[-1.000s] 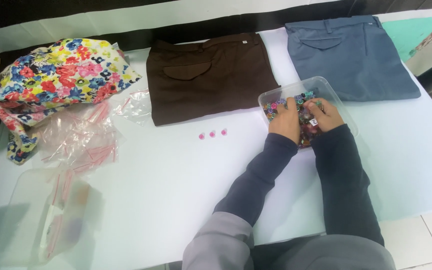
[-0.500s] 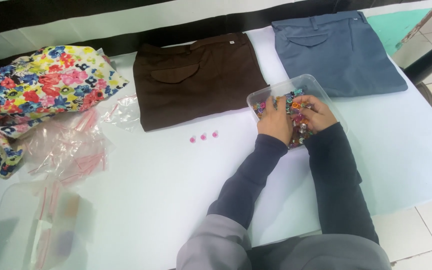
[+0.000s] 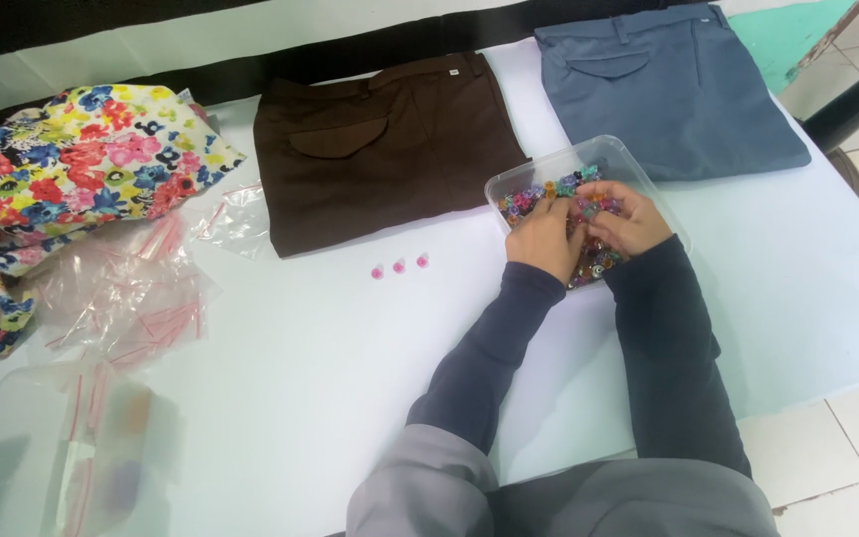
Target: Sorting various colored buttons from a container and placing them into small transparent plastic bags.
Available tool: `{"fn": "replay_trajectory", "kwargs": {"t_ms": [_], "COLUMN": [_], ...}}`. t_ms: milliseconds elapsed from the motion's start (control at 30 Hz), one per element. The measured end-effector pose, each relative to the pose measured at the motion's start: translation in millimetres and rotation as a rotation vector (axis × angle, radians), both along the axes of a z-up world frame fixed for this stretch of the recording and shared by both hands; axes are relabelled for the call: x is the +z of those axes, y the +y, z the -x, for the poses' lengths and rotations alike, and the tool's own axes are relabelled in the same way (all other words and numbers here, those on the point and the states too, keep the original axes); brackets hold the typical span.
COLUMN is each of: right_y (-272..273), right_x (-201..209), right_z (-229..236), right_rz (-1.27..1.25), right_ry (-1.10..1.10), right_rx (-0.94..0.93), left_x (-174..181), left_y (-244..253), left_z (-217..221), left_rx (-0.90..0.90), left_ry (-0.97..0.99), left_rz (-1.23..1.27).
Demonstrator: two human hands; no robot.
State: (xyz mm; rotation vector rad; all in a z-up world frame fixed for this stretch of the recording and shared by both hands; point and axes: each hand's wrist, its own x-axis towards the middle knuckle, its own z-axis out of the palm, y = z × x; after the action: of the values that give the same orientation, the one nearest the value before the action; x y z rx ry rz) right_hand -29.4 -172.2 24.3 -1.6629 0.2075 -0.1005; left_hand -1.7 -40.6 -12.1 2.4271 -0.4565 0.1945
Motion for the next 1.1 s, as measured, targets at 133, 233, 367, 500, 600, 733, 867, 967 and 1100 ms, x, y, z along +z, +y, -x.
{"fn": "replay_trajectory", "kwargs": {"t_ms": [133,233,367,500,600,733,867,967,1100], "right_y": [-10.6,-9.1,-5.3,-10.0,-17.6,-8.3,-7.2,-11.0,5.1], "right_x": [-19.7,-16.9,-8.9,-17.6,-24.9,-14.2,-21.8,-32.9,-23.2], "right_z": [-6.6,-6.0,-2.0,-8.6,-11.2,-4.2,-6.0,-8.5,-2.4], "right_rz": [-0.017,0.007,0.036,0.061,0.074,0.266,0.339,0.392,0.387], "right_ry": [-0.014,-0.02,-0.053,-0.144,-0.204,-0.252,-0.332,-0.362,-0.424], "right_rx": [-0.002,-0.009,0.009,0.036,0.059,0.08,0.016,-0.032,-0.058], "left_x": [-4.1,-6.3,-5.6,1.5,7.1,11.5,9.8,3.0,-3.0], "left_y": [-1.7,-1.5,0.0,3.3,5.0,5.8,6.4,3.2,10.1], "left_z": [-1.4,-1.4,0.8,7.8,8.9,13.9,13.3,10.2,10.5], "left_rx": [-0.003,0.005,-0.008,-0.013,-0.005,0.04,0.031,0.02,-0.005], "left_ry": [0.01,-0.012,-0.047,-0.048,-0.045,-0.139,-0.191,-0.228,-0.363], "left_rz": [0.032,0.045,0.123,0.225,0.276,0.387,0.533,0.584,0.748]}}
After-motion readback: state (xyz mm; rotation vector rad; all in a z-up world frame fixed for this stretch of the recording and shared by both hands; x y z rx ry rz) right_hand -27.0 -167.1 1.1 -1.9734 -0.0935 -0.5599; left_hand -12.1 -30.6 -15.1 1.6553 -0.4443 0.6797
